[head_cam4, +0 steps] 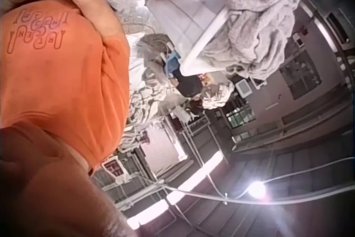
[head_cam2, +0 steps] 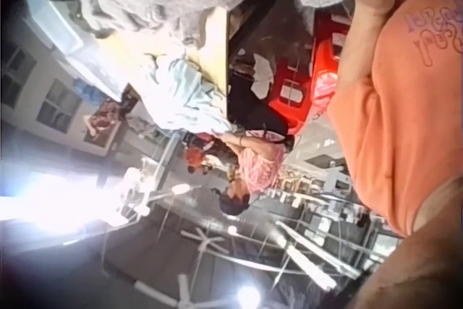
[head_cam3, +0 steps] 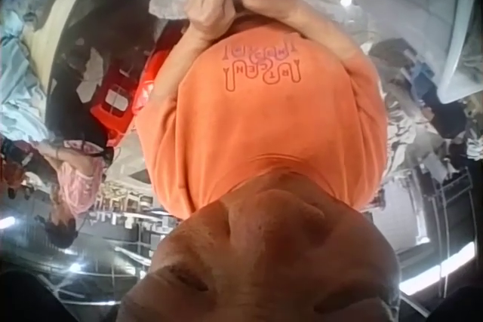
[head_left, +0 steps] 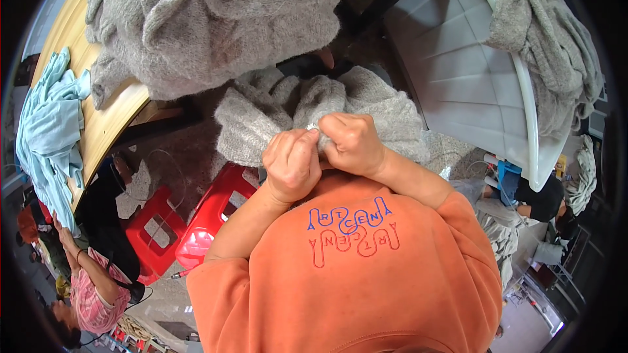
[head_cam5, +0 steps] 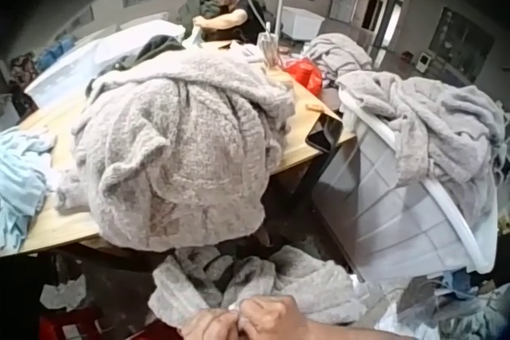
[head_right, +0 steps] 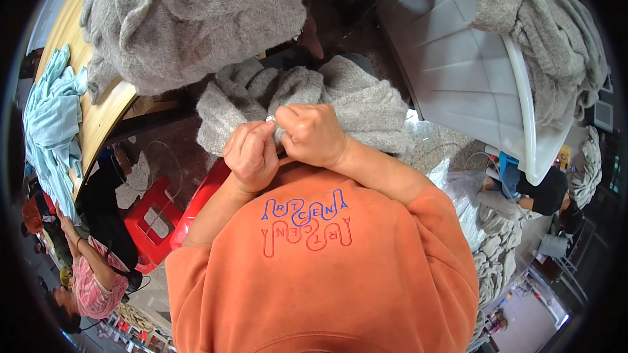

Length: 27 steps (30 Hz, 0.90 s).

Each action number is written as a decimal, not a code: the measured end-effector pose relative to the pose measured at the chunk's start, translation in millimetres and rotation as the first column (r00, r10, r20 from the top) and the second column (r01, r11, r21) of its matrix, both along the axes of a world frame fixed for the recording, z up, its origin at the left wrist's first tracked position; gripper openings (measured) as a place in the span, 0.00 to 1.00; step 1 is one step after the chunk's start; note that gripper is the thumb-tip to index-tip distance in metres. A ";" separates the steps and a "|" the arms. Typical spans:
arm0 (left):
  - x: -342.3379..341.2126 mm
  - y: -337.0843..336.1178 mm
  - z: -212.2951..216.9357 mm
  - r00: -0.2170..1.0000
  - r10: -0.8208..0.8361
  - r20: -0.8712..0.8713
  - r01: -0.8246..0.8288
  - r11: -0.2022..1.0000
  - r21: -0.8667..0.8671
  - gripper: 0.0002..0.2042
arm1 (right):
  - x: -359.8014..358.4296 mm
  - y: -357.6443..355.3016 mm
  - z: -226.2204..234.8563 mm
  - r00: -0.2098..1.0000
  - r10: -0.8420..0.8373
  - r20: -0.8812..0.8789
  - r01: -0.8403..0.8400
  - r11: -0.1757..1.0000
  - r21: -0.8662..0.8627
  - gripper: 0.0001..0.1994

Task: The worker is inspecting pieces of grey fleece fabric, picking off lint or loose threads with their fingers and organizing the pieces.

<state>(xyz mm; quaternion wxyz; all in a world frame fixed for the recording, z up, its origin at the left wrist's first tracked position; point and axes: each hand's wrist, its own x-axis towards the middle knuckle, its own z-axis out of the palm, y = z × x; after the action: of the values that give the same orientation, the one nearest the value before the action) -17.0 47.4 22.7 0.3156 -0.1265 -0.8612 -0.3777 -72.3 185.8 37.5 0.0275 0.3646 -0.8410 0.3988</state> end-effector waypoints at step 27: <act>2.7 -25.5 20.7 0.510 -0.661 0.551 -0.236 0.508 0.828 0.07 | 6.4 6.4 -17.7 0.963 0.213 0.163 -0.183 0.966 -0.183 0.05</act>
<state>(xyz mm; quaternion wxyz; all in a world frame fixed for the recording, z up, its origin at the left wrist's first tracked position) -14.4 21.9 43.5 -0.1728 0.1107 -0.5788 -0.7892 -65.9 192.1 19.8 -0.0592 0.4056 -0.7630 0.4999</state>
